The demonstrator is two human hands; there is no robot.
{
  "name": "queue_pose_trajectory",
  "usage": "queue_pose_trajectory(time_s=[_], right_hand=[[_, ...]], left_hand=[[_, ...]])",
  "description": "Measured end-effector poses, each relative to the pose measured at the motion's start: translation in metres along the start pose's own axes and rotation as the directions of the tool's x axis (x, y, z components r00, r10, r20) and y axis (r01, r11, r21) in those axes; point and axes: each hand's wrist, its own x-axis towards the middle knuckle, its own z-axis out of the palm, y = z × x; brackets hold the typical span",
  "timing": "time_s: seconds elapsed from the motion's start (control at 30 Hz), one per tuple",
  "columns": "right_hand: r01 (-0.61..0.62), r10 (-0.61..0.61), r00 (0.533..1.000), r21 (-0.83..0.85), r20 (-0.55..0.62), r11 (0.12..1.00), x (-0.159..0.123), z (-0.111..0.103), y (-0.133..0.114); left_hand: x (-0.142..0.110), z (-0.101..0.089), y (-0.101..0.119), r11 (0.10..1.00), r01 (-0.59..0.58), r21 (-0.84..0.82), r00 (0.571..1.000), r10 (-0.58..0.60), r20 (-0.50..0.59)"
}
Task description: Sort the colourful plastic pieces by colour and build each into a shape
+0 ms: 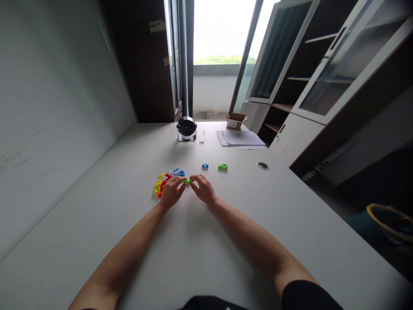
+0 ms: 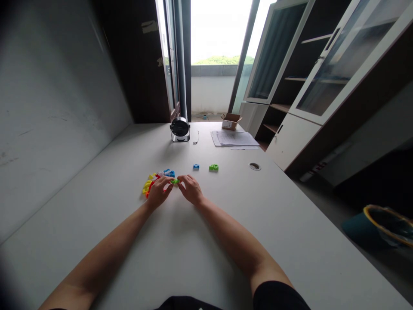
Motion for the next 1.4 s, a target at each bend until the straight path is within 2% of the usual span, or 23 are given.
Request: queue_pose_trajectory(time_s=[0.53, 0.7, 0.9, 1.4], right_hand=[[-0.058, 0.058, 0.997, -0.002, -0.050, 0.998, -0.0007, 0.0015, 0.0035], [-0.026, 0.026, 1.000, -0.010, -0.003, 1.000, 0.0002, 0.0016, 0.0042], [0.017, -0.019, 1.000, 0.077, 0.021, 0.997, 0.0005, 0.0002, 0.0003], [-0.012, 0.013, 1.000, 0.081, -0.009, 0.997, 0.0002, 0.0022, 0.0032]], left_hand=[[-0.0001, -0.0030, 0.0037, 1.000, 0.010, -0.030, 0.999, -0.009, 0.040], [-0.0002, -0.0020, 0.0039, 0.998, 0.020, -0.058, 0.999, -0.018, 0.037], [0.0003, -0.0030, 0.0057, 0.992, 0.049, -0.119, 0.999, -0.048, 0.016], [-0.0029, -0.0002, -0.0004, 0.983, 0.122, -0.138, 0.991, -0.114, 0.064]])
